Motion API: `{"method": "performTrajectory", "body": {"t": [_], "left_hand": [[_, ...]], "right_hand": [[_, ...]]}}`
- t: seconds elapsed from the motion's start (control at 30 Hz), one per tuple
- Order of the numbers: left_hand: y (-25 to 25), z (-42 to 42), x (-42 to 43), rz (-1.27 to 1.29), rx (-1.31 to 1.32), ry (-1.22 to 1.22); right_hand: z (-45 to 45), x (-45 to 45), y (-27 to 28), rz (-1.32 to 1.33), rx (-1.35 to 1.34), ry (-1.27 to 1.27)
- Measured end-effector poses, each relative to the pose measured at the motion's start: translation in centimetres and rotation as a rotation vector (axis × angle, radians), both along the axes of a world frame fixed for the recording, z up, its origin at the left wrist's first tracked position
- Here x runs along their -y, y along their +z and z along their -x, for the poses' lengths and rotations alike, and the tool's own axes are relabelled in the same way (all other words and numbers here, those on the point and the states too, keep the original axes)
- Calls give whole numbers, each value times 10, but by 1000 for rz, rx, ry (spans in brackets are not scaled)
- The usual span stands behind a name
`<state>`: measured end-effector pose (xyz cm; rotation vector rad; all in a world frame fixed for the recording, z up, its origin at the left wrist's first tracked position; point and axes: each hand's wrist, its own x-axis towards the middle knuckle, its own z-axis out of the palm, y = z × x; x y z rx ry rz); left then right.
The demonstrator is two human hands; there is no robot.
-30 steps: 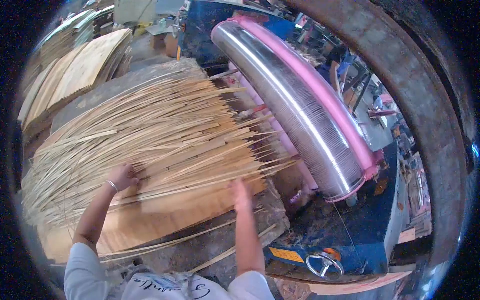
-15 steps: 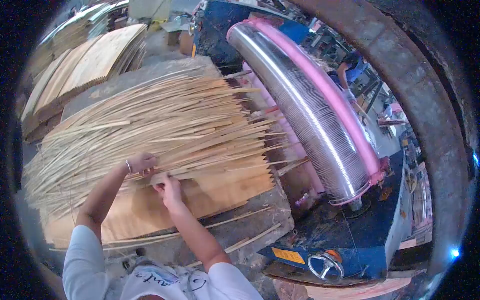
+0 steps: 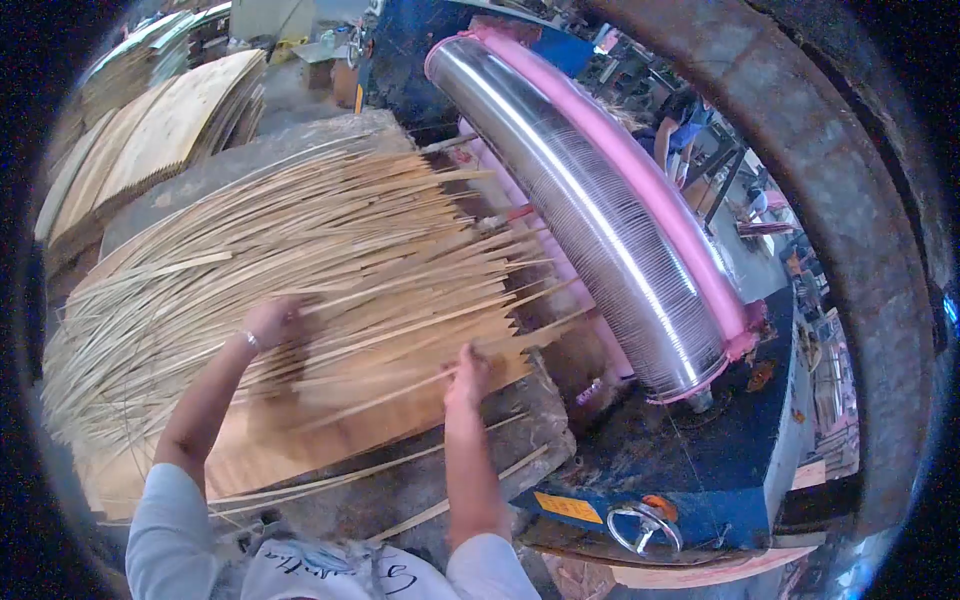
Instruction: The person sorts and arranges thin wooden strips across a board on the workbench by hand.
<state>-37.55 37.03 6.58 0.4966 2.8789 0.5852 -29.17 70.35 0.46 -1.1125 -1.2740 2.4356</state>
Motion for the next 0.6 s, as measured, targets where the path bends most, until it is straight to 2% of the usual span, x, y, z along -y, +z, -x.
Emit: {"method": "performTrajectory", "body": {"t": [0.13, 0.2, 0.27, 0.3, 0.4, 0.43, 0.53, 0.6], "left_hand": [[-5, -20, 40, 80, 103, -61], [12, -39, 52, 217, 255, -6], [22, -66, 61, 160, 169, -29], [23, -79, 64, 133, 126, -40], [-3, -94, 62, 260, 141, -51], [-5, -98, 60, 206, 63, -34], [19, -82, 58, 222, 333, -68], [18, -68, 65, -138, 518, -34]], "right_hand": [[-45, 44, 0, 152, -92, 371], [-57, 76, 11, 181, -107, 361], [-64, 109, -16, 248, -105, 462], [-66, 129, -7, 293, -81, 497], [-58, 183, -10, 304, -71, 666], [-51, 199, -12, 326, -72, 654], [-32, 217, -6, 340, -82, 651], [-27, 210, -2, 289, -79, 702]]}}
